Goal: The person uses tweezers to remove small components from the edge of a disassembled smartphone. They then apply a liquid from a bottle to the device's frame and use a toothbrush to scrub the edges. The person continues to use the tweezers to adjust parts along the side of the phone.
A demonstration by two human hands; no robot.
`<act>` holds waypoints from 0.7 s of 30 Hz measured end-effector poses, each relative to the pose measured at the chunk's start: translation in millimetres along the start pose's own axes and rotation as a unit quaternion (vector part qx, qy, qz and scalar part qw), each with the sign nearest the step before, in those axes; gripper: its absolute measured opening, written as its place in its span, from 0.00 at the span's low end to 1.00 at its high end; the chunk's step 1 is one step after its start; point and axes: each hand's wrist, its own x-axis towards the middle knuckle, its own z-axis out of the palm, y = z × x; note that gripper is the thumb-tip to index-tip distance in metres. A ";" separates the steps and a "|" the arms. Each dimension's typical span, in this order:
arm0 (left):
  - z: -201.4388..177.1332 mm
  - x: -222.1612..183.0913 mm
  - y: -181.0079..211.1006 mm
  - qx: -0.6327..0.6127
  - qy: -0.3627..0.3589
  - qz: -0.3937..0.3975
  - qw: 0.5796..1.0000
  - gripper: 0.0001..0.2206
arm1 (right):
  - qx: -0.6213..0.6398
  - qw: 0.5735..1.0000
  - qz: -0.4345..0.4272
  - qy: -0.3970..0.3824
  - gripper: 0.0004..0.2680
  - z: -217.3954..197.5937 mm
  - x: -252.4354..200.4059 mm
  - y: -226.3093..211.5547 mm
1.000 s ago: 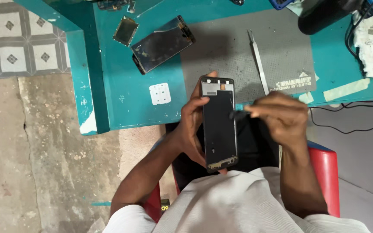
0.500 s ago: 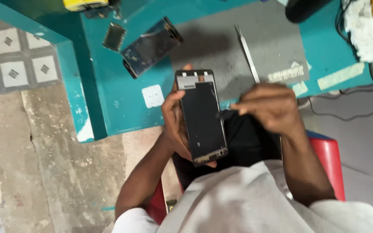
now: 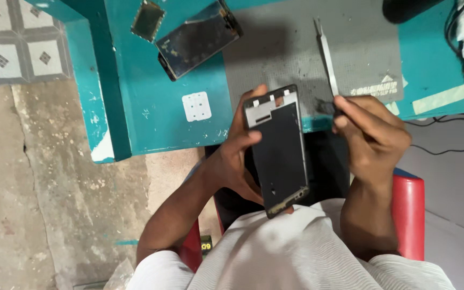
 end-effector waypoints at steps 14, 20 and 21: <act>16.3 -7.7 -9.5 -0.009 -0.042 0.100 0.994 0.57 | 0.243 0.949 0.198 0.017 0.08 2.3 -54.0 -13.6; 15.6 -11.4 -12.9 0.029 -0.055 0.117 0.991 0.54 | 0.241 0.952 0.190 0.007 0.06 1.7 -55.5 -6.5; 15.6 -12.2 -13.0 0.032 -0.055 0.118 0.991 0.53 | 0.239 0.951 0.194 0.009 0.05 1.7 -55.7 -5.6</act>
